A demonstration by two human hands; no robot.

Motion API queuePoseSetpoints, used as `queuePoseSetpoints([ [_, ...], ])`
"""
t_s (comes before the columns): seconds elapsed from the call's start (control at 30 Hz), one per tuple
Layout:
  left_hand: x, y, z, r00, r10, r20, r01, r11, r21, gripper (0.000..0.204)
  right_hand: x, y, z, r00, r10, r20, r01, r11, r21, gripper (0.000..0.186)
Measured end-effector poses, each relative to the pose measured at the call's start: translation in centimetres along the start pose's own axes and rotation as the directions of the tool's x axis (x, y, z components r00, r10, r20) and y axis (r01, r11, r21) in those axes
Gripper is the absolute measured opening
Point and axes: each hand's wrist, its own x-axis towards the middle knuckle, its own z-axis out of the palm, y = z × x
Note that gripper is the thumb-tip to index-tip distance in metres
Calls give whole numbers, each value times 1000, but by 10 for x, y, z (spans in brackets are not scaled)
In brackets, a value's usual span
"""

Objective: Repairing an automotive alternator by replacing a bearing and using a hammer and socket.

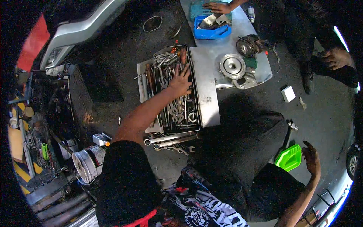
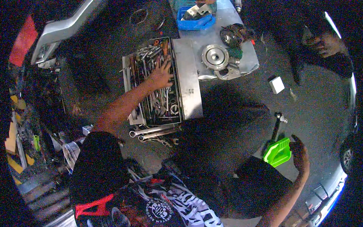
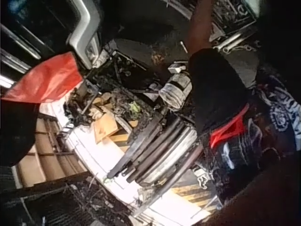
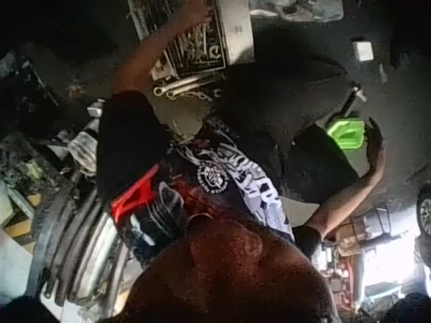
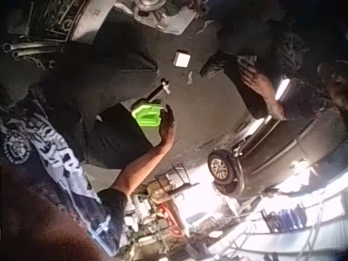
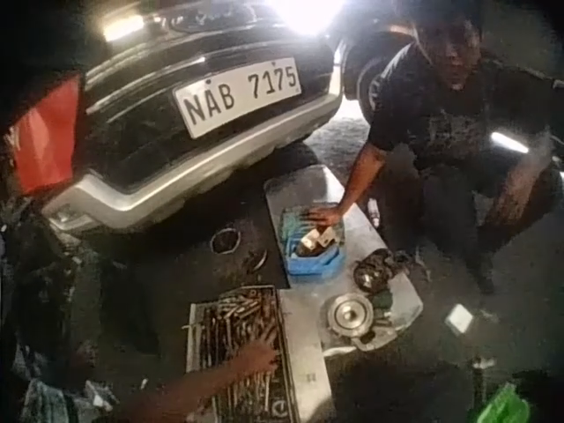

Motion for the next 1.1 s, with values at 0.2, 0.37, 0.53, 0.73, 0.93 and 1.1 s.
queuePoseSetpoints([
  [0.2, -1, -13, 3, 955, 162, 248, -127, 980, -151, 53, -5, 7, 7, 999, 29, 23, -29, 1000, 11, 40],
  [0.37, 2, 4, -1, 909, 271, 316, -293, 956, 23, 49, -7, 5, 9, 1000, 4, 19, -5, 999, 37, 40],
  [0.53, 7, 5, 1, 833, 410, 371, -477, 873, 107, 36, -8, 2, 4, 1000, 17, 5, -17, 999, 41, 40],
  [0.73, -1, -11, 7, 813, 580, 40, -581, 813, 19, 32, 0, 1, 10, 999, 32, 17, -31, 998, -60, 40],
  [0.93, -9, 16, -25, 824, 567, 9, -564, 817, 120, 32, 0, 6, 9, 997, -78, 8, 78, 993, -90, 38],
  [1.1, -18, 44, -21, 774, 609, -175, -607, 792, 71, 40, 0, -11, 11, 1000, -30, -7, 28, 986, -167, 39],
])
